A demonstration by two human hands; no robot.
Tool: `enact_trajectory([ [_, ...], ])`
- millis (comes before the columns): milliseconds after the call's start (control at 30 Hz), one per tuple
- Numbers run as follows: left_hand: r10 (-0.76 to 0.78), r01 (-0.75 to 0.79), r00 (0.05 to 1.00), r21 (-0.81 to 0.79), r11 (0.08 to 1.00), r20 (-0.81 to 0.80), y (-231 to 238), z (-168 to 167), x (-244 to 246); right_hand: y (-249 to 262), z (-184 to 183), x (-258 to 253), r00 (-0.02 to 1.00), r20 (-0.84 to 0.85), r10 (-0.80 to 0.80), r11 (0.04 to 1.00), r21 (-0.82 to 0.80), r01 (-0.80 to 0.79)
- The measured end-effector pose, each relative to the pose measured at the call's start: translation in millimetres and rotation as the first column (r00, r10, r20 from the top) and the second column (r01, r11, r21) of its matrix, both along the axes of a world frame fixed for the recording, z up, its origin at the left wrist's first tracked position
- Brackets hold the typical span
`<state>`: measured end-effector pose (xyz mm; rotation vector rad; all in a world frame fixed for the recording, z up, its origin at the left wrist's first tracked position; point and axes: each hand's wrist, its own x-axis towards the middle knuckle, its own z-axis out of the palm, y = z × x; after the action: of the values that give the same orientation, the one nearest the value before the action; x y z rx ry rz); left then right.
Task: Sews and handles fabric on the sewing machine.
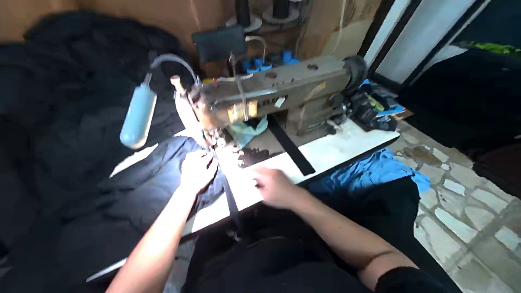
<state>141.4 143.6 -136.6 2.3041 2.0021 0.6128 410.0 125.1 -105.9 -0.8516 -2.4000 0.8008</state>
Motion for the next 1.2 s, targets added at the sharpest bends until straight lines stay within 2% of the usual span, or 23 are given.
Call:
enact_trajectory([
  [67, -0.036, 0.036, 0.999, -0.04, 0.999, -0.008, -2, -3, -6, -32, -17, -35, 0.93, 0.18, 0.32, 0.945, 0.013, -0.327],
  [100, -0.061, 0.062, 0.998, -0.083, 0.995, 0.011, -7, 2, -6, -40, -19, -42, 0.891, 0.251, 0.379, 0.921, -0.009, -0.389],
  [133, -0.093, 0.097, 0.995, -0.096, 0.991, 0.046, -15, 9, -5, -41, -14, -42, 0.869, 0.319, 0.379, 0.922, -0.054, -0.382],
  [200, -0.159, 0.172, 0.981, -0.125, 0.977, 0.108, -44, 21, -5, -28, 6, -29, 0.856, 0.437, 0.275, 0.96, -0.176, -0.218],
  [300, -0.292, 0.295, 0.956, -0.12, 0.948, 0.044, -83, 23, -18, 10, 9, -8, 0.889, 0.456, 0.043, 0.995, -0.103, 0.005],
  [367, -0.356, 0.355, 0.935, -0.08, 0.931, 0.003, -93, 19, -24, 25, 11, -11, 0.942, 0.335, -0.016, 0.997, -0.065, 0.04],
  [433, -0.387, 0.388, 0.922, -0.063, 0.92, 0.021, -94, 32, -18, 29, 5, -32, 0.998, 0.03, 0.056, 0.997, -0.051, -0.054],
  [500, -0.365, 0.368, 0.93, -0.124, 0.921, 0.051, -96, 64, -5, 22, 0, -61, 0.946, -0.251, 0.204, 0.973, -0.056, -0.224],
  [533, -0.344, 0.341, 0.939, -0.183, 0.922, 0.017, -95, 82, -2, 16, -4, -74, 0.909, -0.325, 0.261, 0.957, -0.038, -0.288],
  [567, -0.31, 0.288, 0.95, -0.29, 0.913, -0.035, -95, 102, 0, 7, -7, -82, 0.894, -0.338, 0.295, 0.947, -0.019, -0.32],
  [600, -0.273, 0.197, 0.949, -0.383, 0.902, -0.156, -94, 118, -1, -2, -7, -85, 0.904, -0.298, 0.308, 0.945, -0.013, -0.326],
  [667, -0.249, 0.084, 0.908, -0.435, 0.897, -0.338, -95, 131, -2, -16, -12, -79, 0.921, -0.249, 0.3, 0.951, 0.007, -0.308],
  [700, -0.262, 0.088, 0.907, -0.458, 0.884, -0.33, -98, 134, 1, -21, -17, -73, 0.928, -0.242, 0.283, 0.957, 0.008, -0.289],
  [767, -0.326, 0.182, 0.93, -0.556, 0.811, -0.171, -104, 129, 14, -31, -29, -61, 0.945, -0.225, 0.239, 0.971, 0.061, -0.231],
  [800, -0.384, 0.287, 0.921, -0.545, 0.788, -0.07, -104, 118, 18, -36, -34, -55, 0.961, -0.179, 0.212, 0.974, 0.12, -0.193],
  [867, -0.49, 0.463, 0.87, -0.413, 0.784, 0.045, -94, 87, 15, -43, -43, -46, 0.989, -0.053, 0.141, 0.961, 0.249, -0.123],
  [933, -0.451, 0.444, 0.89, -0.359, 0.821, 0.071, -82, 64, 7, -47, -51, -42, 0.994, 0.001, 0.111, 0.941, 0.322, -0.105],
  [967, -0.375, 0.352, 0.927, -0.391, 0.851, 0.019, -76, 60, 5, -47, -53, -42, 0.994, -0.001, 0.107, 0.934, 0.343, -0.1],
  [1033, -0.25, 0.153, 0.941, -0.373, 0.915, -0.227, -68, 48, 0, -49, -55, -45, 0.996, -0.019, 0.09, 0.927, 0.368, -0.076],
  [1067, -0.257, 0.159, 0.912, -0.302, 0.94, -0.319, -68, 41, -2, -50, -56, -47, 0.996, -0.032, 0.079, 0.924, 0.377, -0.062],
  [1133, -0.343, 0.318, 0.859, -0.129, 0.939, -0.38, -70, 31, -6, -50, -56, -49, 0.997, -0.044, 0.07, 0.922, 0.384, -0.048],
  [1167, -0.366, 0.327, 0.855, -0.165, 0.93, -0.367, -73, 31, -6, -50, -56, -49, 0.996, -0.046, 0.071, 0.92, 0.388, -0.048],
  [1200, -0.355, 0.274, 0.857, -0.253, 0.928, -0.374, -75, 34, -6, -50, -56, -49, 0.996, -0.039, 0.078, 0.922, 0.384, -0.057],
])
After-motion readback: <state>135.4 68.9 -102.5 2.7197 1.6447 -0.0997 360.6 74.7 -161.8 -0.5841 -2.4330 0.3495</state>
